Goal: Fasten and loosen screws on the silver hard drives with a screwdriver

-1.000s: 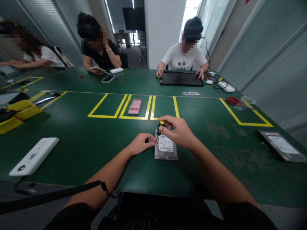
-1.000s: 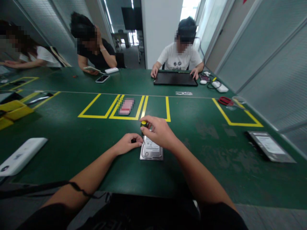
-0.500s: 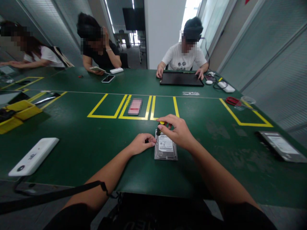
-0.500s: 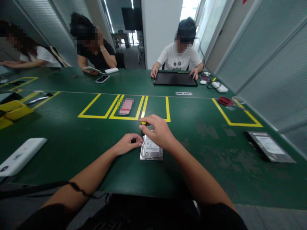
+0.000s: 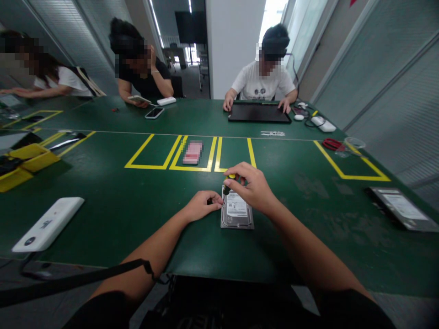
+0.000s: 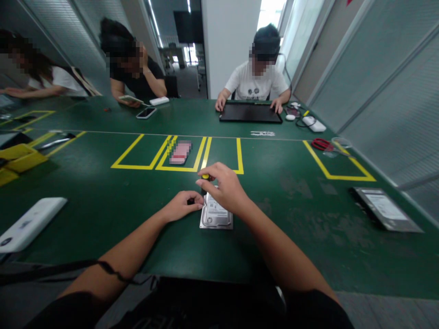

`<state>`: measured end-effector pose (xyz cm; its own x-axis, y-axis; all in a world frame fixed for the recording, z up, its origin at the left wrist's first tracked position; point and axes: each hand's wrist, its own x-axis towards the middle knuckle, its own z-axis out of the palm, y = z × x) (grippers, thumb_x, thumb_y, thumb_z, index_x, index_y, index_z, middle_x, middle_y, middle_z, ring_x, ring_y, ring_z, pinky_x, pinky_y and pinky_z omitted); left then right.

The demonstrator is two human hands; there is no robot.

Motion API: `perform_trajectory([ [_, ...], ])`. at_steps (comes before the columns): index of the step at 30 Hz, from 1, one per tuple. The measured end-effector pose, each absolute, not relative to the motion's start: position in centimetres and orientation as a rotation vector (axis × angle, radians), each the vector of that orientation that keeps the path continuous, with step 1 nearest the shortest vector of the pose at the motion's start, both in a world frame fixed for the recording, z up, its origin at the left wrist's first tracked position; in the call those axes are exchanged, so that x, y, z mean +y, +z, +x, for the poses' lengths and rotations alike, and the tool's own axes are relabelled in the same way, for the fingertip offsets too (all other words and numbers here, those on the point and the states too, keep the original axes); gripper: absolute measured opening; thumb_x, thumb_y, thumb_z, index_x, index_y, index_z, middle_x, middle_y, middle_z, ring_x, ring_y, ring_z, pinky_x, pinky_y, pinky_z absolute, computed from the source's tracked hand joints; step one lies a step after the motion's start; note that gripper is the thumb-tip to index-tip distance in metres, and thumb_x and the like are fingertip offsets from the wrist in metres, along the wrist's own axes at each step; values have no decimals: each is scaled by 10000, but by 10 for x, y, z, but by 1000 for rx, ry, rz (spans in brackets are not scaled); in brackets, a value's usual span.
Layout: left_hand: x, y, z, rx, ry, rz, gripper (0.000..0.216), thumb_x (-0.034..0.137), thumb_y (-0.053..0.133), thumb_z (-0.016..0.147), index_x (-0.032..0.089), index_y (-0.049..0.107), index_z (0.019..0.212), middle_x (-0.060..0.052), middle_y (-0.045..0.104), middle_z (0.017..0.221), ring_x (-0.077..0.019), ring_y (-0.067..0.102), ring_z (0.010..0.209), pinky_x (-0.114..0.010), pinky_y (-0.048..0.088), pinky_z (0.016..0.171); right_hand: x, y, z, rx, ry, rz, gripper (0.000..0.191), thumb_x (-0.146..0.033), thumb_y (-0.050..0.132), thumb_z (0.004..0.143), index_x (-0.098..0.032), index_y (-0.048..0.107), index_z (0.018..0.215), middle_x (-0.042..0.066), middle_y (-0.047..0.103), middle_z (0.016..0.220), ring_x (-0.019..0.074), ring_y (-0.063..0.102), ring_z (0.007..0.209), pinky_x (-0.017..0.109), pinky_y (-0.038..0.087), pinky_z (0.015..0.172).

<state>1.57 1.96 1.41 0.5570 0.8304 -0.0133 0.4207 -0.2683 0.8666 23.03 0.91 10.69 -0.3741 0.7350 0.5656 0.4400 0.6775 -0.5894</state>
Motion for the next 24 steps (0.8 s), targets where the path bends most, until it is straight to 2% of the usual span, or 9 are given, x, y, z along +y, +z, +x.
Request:
perform_trajectory([
  [5,20,12,15,1011,575,1886,182,290,670,810,142,707,909,-20,692,814,-147,596,756,-259,454,717,7,107,232,-2009,483,-947,245,-296,610,881,-178,684,1082,28,665,958,125,555,781,249,413,663],
  [9,20,11,15,1013,578,1880,183,285,672,810,143,710,918,-24,699,826,-150,603,769,-263,462,728,6,110,234,-2039,519,-971,236,-274,569,884,-184,687,1067,19,671,946,116,548,745,251,422,674],
  [13,20,11,15,1007,583,1883,176,282,678,804,142,709,907,-24,700,823,-150,606,765,-265,466,729,6,109,232,-2033,515,-926,235,-315,578,905,-182,686,1066,45,650,1009,136,563,825,257,430,696],
  [18,21,11,15,996,587,1878,168,273,671,807,142,705,907,-24,697,821,-146,603,760,-263,464,728,7,107,231,-2029,438,-894,189,-312,612,905,-180,695,1011,39,634,936,132,541,798,263,425,713],
  [24,20,10,15,994,582,1886,167,260,673,796,143,697,912,-24,689,820,-150,602,771,-268,475,739,5,109,234,-2062,474,-947,258,-276,576,878,-182,673,1098,28,662,958,127,558,780,263,434,691],
])
